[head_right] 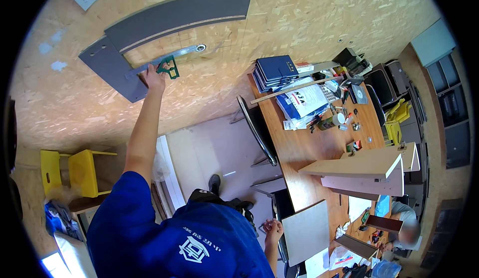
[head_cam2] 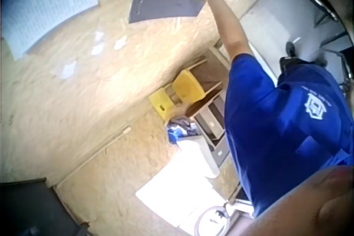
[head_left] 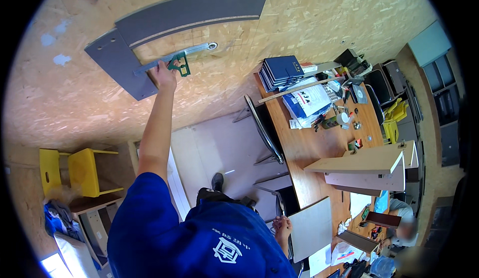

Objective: The person uses a combination square and a pencil to measure and mark lines on a grey rectangular board. They repeatedly adjust the square's position to draw straight lines across the surface, preparing the material for cutting or assembly.

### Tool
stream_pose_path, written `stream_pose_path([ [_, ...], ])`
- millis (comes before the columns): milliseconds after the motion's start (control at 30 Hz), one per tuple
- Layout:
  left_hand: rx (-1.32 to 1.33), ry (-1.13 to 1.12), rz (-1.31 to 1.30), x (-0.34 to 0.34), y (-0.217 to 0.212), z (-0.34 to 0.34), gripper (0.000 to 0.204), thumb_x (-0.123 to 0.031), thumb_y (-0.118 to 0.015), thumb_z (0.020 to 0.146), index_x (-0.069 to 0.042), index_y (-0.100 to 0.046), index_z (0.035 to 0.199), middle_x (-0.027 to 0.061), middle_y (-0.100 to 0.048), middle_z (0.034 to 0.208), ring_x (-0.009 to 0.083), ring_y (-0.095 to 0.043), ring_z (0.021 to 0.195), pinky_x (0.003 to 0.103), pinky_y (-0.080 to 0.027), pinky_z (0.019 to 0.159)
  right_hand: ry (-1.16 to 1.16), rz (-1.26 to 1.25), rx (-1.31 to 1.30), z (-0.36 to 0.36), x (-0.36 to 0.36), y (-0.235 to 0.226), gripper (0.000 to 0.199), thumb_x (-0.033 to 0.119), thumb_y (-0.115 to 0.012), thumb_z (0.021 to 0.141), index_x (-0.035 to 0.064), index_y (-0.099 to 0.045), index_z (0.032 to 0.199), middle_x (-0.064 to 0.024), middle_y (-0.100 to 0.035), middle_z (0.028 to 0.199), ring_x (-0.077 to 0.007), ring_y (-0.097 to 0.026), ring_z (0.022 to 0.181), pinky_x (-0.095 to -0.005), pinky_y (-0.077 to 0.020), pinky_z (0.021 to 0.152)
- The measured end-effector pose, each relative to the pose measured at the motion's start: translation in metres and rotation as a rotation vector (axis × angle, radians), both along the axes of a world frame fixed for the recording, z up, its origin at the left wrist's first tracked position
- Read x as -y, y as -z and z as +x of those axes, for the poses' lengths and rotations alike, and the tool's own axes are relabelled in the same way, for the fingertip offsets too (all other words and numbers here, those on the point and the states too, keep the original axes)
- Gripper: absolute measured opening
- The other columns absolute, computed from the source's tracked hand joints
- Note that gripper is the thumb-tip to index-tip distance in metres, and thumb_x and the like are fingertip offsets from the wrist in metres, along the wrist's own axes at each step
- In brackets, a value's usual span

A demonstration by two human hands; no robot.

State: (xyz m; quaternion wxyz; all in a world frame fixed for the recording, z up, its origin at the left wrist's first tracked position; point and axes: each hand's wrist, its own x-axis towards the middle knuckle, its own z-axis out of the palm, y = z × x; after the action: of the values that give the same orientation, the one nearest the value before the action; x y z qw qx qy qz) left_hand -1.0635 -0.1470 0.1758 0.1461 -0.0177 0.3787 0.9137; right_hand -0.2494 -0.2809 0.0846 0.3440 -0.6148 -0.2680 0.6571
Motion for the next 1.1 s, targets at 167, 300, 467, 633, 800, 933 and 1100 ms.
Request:
stream_pose_path([
  [167,-0.01,-0.061,0.014,-0.002,-0.002,-0.003,0.019,-0.023,-0.047,0.109,-0.015,-0.046,0.126,0.012,-0.066,0.102,0.0265,-0.069,0.08,0.037,-0.051,0.061,0.071,-0.022,0.04,-0.02,-0.007,-0.01,0.014,0.021,-0.06,0.104,0.0084,-0.061,0.109,-0.0103,-0.072,0.093,-0.018,-0.068,0.072,-0.0327,-0.0584,0.066],
  [300,-0.014,-0.069,0.009,-0.004,-0.006,0.001,0.018,-0.024,-0.046,0.11,-0.017,-0.045,0.126,0.0103,-0.066,0.101,0.0249,-0.068,0.072,0.032,-0.044,0.051,0.034,-0.013,0.068,-0.026,-0.014,-0.014,0.015,0.022,-0.058,0.104,0.0089,-0.061,0.112,-0.0107,-0.073,0.096,-0.0196,-0.071,0.077,-0.0345,-0.0597,0.069],
  [467,-0.011,-0.075,0.014,-0.003,-0.009,0.002,0.019,-0.024,-0.047,0.109,-0.017,-0.045,0.127,0.0103,-0.065,0.103,0.0252,-0.068,0.075,0.033,-0.043,0.051,-0.018,-0.02,0.095,-0.022,-0.023,-0.011,0.018,0.022,-0.056,0.105,0.0086,-0.06,0.115,-0.0106,-0.074,0.098,-0.0212,-0.072,0.08,-0.0368,-0.0606,0.073],
  [633,-0.012,-0.047,0.048,-0.004,-0.009,-0.002,0.018,-0.024,-0.049,0.109,-0.013,-0.049,0.123,0.0112,-0.064,0.106,0.0282,-0.068,0.089,0.041,-0.053,0.066,-0.041,-0.02,0.103,-0.03,-0.025,-0.014,0.018,0.022,-0.056,0.105,0.0078,-0.06,0.116,-0.0107,-0.073,0.099,-0.0219,-0.072,0.081,-0.0375,-0.0608,0.074],
  [800,-0.023,-0.089,0.042,-0.01,-0.008,0.002,0.02,-0.025,-0.051,0.108,-0.008,-0.051,0.119,0.0128,-0.064,0.105,0.0294,-0.067,0.093,0.046,-0.057,0.076,-0.047,-0.013,0.095,-0.03,-0.025,-0.014,0.019,0.022,-0.057,0.105,0.008,-0.06,0.117,-0.0108,-0.073,0.099,-0.0224,-0.072,0.081,-0.0375,-0.0609,0.074],
  [933,-0.021,-0.072,0.049,-0.01,-0.006,0.005,0.021,-0.026,-0.052,0.108,-0.007,-0.052,0.117,0.0134,-0.064,0.105,0.0292,-0.067,0.092,0.045,-0.056,0.074,-0.039,-0.004,0.1,-0.024,-0.023,-0.014,0.019,0.023,-0.057,0.105,0.008,-0.06,0.116,-0.0108,-0.074,0.098,-0.0222,-0.073,0.082,-0.0369,-0.061,0.073],
  [1100,-0.021,-0.072,0.055,-0.002,0.002,-0.005,0.02,-0.025,-0.051,0.108,-0.009,-0.051,0.121,0.0122,-0.063,0.109,0.0274,-0.066,0.09,0.042,-0.053,0.071,-0.012,-0.022,0.082,-0.021,-0.018,-0.013,0.016,0.021,-0.056,0.105,0.0069,-0.06,0.113,-0.0121,-0.073,0.097,-0.0222,-0.073,0.08,-0.0373,-0.0616,0.074],
])
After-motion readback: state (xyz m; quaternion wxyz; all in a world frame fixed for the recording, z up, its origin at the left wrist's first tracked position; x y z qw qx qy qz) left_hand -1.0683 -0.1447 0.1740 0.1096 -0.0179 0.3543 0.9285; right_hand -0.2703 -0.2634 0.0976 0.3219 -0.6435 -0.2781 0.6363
